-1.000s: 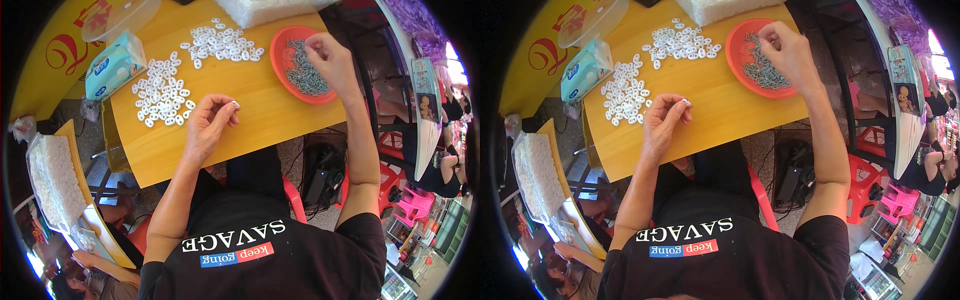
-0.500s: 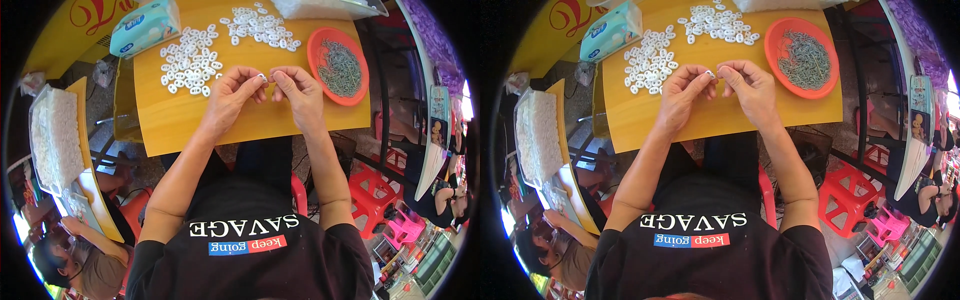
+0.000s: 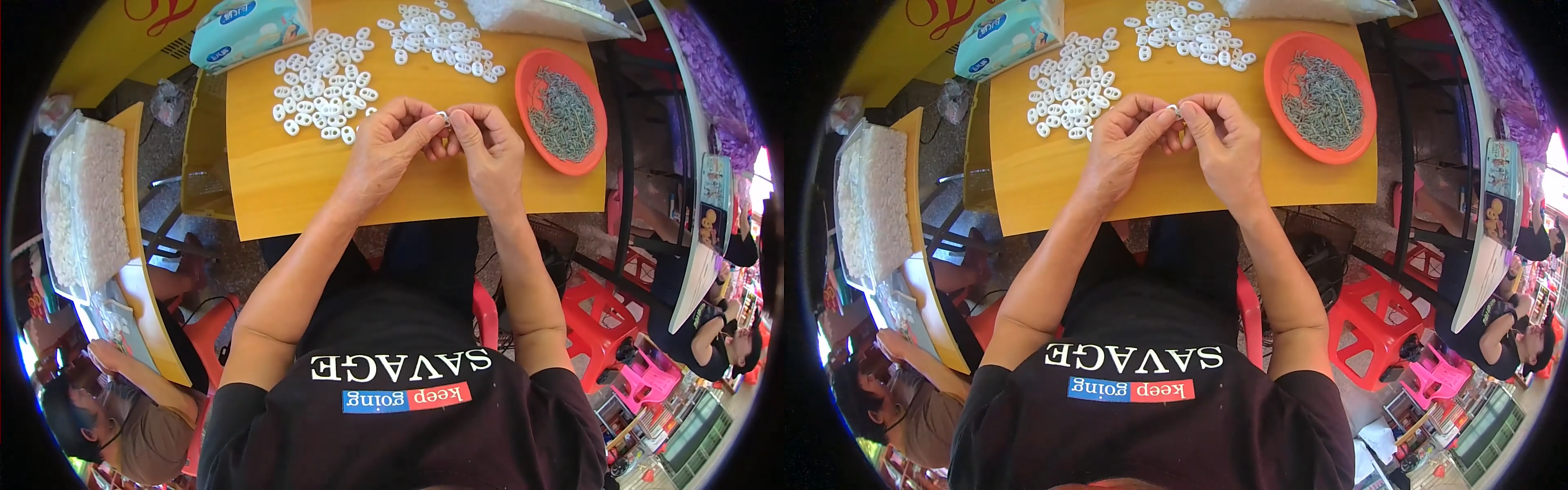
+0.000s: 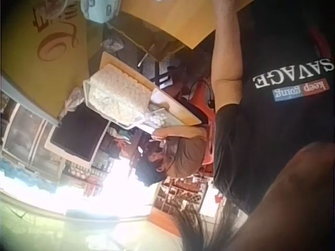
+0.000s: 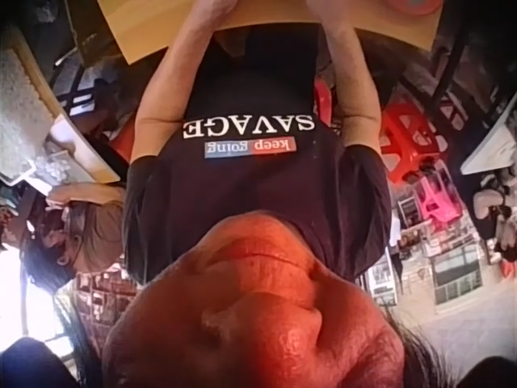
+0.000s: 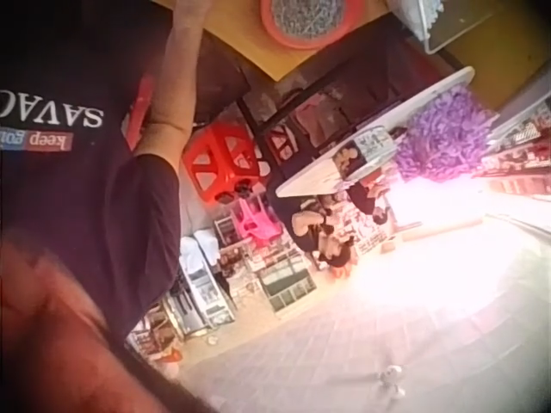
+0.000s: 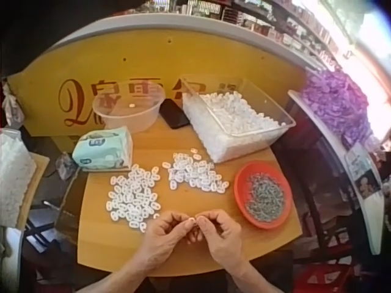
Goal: Assembling small plastic toggle components by manually inserting metal loops or pins into pre-drilled holes.
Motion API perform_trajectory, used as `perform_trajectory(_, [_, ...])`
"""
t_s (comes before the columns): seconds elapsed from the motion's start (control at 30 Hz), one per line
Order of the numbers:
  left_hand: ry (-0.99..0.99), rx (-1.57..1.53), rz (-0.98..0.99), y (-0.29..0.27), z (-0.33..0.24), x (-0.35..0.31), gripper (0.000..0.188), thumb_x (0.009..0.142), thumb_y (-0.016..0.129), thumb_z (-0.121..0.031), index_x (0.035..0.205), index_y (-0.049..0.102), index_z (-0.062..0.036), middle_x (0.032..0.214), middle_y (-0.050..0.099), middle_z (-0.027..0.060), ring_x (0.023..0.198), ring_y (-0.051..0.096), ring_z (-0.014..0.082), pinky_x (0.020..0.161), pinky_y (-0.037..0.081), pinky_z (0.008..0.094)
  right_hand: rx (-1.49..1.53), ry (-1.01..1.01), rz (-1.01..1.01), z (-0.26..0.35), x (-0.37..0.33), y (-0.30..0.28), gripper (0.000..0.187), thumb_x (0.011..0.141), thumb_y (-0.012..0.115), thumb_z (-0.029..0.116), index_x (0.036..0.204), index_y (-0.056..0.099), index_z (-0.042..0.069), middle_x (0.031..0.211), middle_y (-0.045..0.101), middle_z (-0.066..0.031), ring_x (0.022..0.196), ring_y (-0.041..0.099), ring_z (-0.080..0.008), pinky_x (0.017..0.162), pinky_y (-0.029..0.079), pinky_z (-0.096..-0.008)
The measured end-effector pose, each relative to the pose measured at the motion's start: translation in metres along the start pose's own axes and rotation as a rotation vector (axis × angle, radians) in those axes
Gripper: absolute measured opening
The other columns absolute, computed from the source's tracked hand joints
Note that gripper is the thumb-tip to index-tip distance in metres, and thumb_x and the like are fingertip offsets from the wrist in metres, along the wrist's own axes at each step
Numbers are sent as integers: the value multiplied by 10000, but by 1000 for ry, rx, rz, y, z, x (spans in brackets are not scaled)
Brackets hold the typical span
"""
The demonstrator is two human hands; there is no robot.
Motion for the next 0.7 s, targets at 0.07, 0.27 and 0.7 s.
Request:
perform_trajectory(0.07, [7,-4,-6,-1,1,0,152,959,599,-136,964,597,16,798,642,49,710,598,98,648,489,225,-48,-40,-29,2,-3,3,120,958,602,104,972,611,-15,805,644,-32,663,557,-56,609,472,-203])
perform_trajectory(0.27, [22,23,-30,-3,2,0,139,957,599,-122,954,591,17,786,640,48,697,588,90,637,485,223,-78,-126,-70,4,-5,4,86,947,609,79,941,600,-7,774,637,-26,656,564,-51,598,472,-197])
perform_trajectory(0.7, [39,52,-43,-6,4,2,139,957,599,-126,955,592,13,786,634,44,682,587,85,626,480,222,-1,59,77,1,7,-2,120,941,619,97,948,623,-23,799,647,-31,653,568,-59,598,471,-205])
Point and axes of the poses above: each hand's wrist, its own x-axis towards the middle knuckle, its own y-axis out of the palm, z = x × y, the point moved 7 cm from there along x, towards the middle knuckle
